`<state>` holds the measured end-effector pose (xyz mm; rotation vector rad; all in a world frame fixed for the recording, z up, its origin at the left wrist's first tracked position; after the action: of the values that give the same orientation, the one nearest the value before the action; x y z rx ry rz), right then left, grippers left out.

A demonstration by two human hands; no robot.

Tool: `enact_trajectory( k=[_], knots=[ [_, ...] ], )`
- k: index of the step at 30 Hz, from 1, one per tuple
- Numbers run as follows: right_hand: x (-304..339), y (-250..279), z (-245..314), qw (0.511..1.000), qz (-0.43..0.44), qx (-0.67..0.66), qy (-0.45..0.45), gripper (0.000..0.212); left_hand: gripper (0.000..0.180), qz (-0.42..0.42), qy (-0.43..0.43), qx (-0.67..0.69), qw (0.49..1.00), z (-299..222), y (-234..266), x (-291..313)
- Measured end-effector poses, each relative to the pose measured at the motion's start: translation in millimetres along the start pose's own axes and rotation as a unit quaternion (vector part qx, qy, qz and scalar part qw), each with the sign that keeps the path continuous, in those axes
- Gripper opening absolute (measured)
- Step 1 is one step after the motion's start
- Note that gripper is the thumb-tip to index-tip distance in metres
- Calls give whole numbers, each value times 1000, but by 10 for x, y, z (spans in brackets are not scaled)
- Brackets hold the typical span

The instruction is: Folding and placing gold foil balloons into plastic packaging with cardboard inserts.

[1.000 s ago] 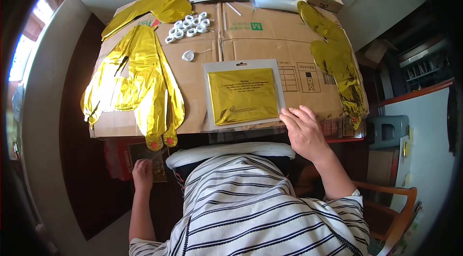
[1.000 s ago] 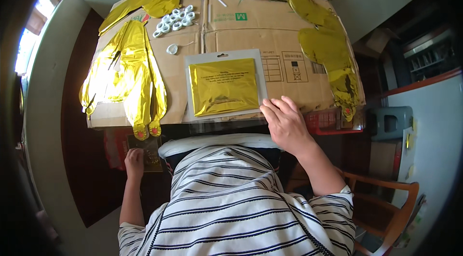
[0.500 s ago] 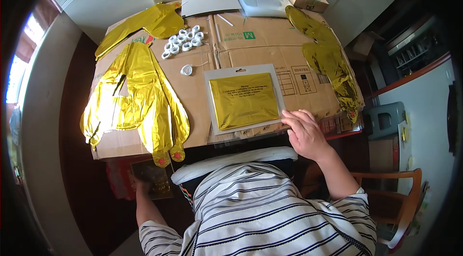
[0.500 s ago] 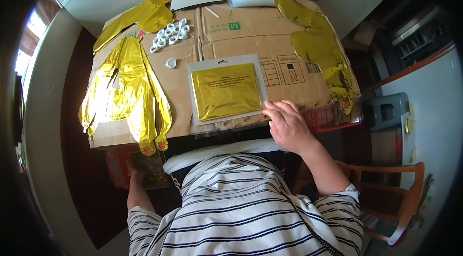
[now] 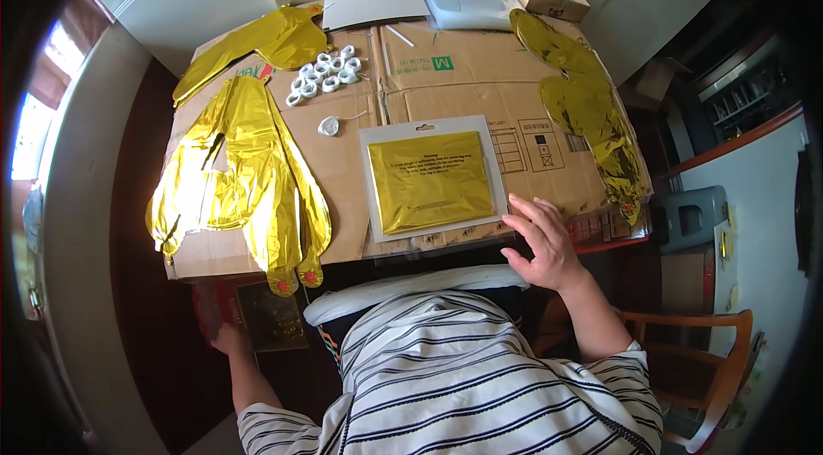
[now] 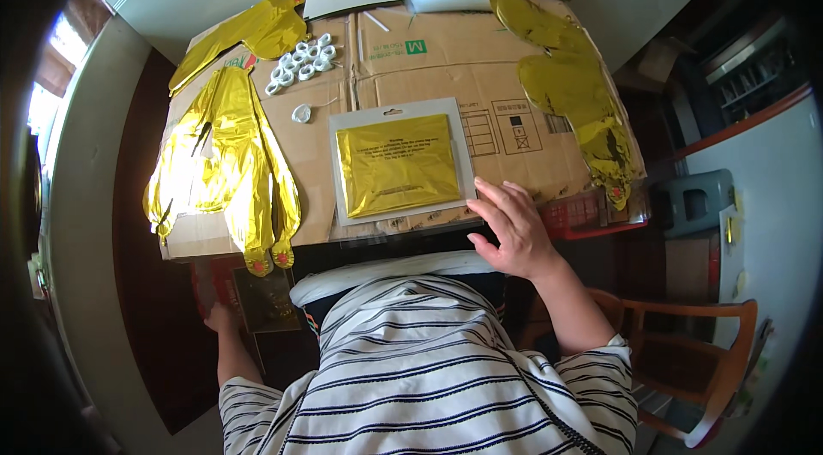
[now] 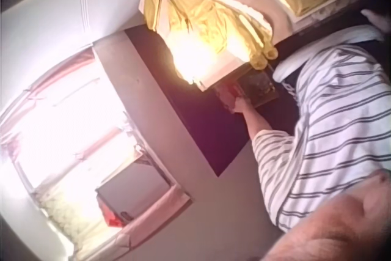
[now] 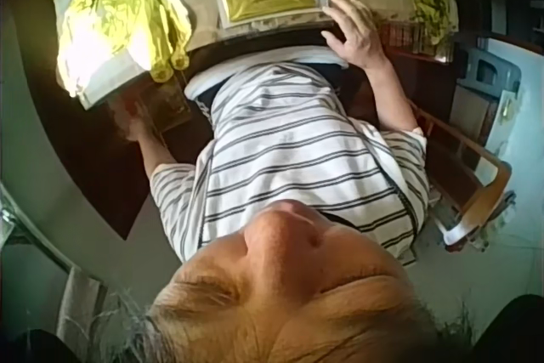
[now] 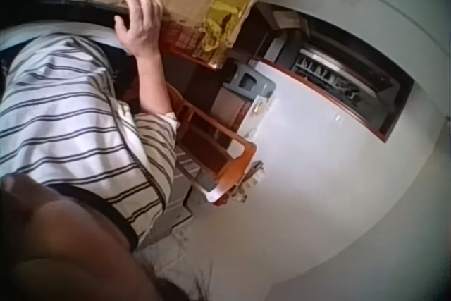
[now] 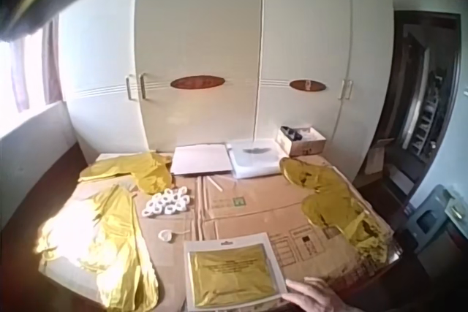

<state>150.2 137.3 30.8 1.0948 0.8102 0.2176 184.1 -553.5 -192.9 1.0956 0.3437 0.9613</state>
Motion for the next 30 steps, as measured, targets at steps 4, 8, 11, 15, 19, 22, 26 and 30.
enact_trajectory(
  k=[4, 8, 11, 15, 19, 22, 26, 30],
  knots=[
    [-30, -38, -25, 1000, 11, 9, 25, 70, 49, -194, -53, -1, 980, 44, -275, 188],
    [13, -55, -40, 998, 32, 44, 21, 80, 40, 178, -212, 80, 958, -500, 1552, 1286],
    [-23, -125, -31, 997, 22, 57, 46, 82, 28, 48, -427, 227, 874, -700, 2415, 2238],
    [-131, -210, -8, 994, 32, 76, 66, 60, 44, -185, -614, 334, 691, -1116, 2898, 2808],
    [-83, -271, -73, 985, -6, 116, 127, 33, 66, -254, -665, 246, 658, -1584, 2933, 2955],
    [-35, -238, -69, 988, -27, 89, 120, 32, 58, -277, -710, 283, 583, -1915, 2734, 2847],
    [14, -192, -61, 990, -48, 74, 106, 30, 34, -300, -729, 354, 504, -1972, 2668, 2813],
    [-8, -148, -76, 995, -69, 22, 69, 24, 21, -290, -701, 387, 524, -1947, 2572, 2869]
  ],
)
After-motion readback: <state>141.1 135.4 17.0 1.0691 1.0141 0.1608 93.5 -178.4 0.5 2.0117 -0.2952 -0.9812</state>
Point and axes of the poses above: each hand's wrist, its own x-axis away from the middle knuckle, its own y-axis out of the back of the hand, z = x × y, the point moved 2 cm from there along -x, towards the middle knuckle, and after that the axes turned 13 degrees about y, right-handed, at the moved point
